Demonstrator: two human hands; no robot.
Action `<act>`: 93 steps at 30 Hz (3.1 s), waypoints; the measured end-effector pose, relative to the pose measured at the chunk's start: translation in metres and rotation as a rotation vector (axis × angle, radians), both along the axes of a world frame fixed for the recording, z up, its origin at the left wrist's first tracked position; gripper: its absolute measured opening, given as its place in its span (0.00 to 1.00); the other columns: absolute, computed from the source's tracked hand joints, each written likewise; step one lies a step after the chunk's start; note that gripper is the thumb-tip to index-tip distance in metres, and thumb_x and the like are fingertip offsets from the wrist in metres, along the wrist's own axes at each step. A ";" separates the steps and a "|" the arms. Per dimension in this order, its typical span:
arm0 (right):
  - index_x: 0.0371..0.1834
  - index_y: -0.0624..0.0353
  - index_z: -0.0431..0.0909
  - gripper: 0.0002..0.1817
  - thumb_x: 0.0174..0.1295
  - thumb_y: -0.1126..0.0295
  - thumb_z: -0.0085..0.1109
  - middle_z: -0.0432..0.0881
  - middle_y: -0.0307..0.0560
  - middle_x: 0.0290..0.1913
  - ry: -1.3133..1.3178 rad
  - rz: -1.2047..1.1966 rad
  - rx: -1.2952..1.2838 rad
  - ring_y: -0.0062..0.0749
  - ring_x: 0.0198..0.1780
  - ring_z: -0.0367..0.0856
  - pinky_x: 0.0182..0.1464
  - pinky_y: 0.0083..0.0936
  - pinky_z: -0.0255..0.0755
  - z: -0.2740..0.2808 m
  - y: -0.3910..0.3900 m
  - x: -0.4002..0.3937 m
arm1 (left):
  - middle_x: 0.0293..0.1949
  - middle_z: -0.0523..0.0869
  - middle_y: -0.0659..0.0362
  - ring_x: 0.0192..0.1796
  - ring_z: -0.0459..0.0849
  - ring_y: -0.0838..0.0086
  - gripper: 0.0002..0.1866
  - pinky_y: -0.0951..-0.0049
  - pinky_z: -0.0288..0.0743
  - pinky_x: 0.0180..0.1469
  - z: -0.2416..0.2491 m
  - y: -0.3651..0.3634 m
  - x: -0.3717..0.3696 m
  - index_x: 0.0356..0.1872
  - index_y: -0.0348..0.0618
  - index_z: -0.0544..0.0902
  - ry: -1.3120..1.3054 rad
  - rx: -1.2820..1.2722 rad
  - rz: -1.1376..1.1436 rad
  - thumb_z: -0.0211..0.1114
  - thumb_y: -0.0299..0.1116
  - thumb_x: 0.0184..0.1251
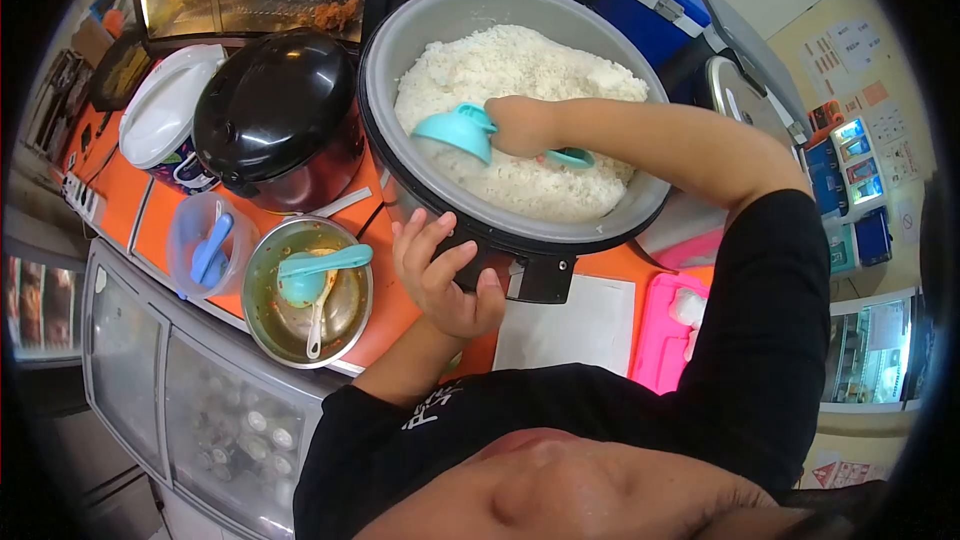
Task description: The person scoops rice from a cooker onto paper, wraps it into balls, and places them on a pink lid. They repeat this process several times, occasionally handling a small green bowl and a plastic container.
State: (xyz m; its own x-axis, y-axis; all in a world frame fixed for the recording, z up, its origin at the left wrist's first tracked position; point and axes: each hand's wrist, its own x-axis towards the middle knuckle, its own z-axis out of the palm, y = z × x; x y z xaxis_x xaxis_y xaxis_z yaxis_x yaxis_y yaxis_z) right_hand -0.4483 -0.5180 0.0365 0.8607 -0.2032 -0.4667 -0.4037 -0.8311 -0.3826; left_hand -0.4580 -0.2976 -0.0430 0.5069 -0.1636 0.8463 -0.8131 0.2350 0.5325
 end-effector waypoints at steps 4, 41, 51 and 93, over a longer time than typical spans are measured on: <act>0.36 0.70 0.65 0.11 0.56 0.70 0.44 0.71 0.52 0.22 0.196 -0.110 0.286 0.33 0.17 0.73 0.19 0.30 0.69 0.033 0.027 -0.018 | 0.49 0.74 0.50 0.56 0.68 0.54 0.18 0.52 0.51 0.62 0.000 -0.002 -0.001 0.41 0.46 0.70 -0.005 0.002 0.043 0.56 0.32 0.45; 0.66 0.38 0.54 0.28 0.62 0.65 0.46 0.72 0.53 0.23 -0.458 -0.899 -0.326 0.44 0.19 0.73 0.23 0.38 0.69 -0.237 0.226 -0.347 | 0.58 0.69 0.50 0.63 0.62 0.57 0.25 0.56 0.56 0.63 -0.148 0.089 -0.194 0.56 0.43 0.69 -0.551 1.243 -1.209 0.58 0.33 0.55; 0.66 0.34 0.53 0.31 0.59 0.67 0.49 0.75 0.58 0.25 -0.482 -0.732 -0.331 0.52 0.26 0.75 0.29 0.42 0.68 -0.275 0.202 -0.333 | 0.66 0.57 0.49 0.68 0.51 0.53 0.31 0.51 0.52 0.65 -0.168 0.077 -0.192 0.63 0.38 0.59 -0.568 1.388 -1.250 0.55 0.34 0.57; 0.34 0.56 0.79 0.07 0.54 0.68 0.58 0.79 0.50 0.40 -0.411 -0.168 0.032 0.39 0.46 0.76 0.53 0.29 0.67 -0.238 0.174 -0.431 | 0.38 0.83 0.59 0.45 0.78 0.66 0.08 0.62 0.66 0.50 -0.136 0.115 -0.138 0.33 0.46 0.81 -0.461 1.213 -0.583 0.63 0.31 0.49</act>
State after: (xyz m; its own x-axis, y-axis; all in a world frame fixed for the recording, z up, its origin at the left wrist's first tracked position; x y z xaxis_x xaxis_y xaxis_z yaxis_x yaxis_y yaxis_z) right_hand -0.8797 -0.3436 -0.2012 0.9325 -0.3467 -0.1013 -0.3409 -0.7521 -0.5641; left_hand -0.5959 -0.1827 -0.1795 -0.1615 -0.9817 0.1013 -0.9134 0.1876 0.3613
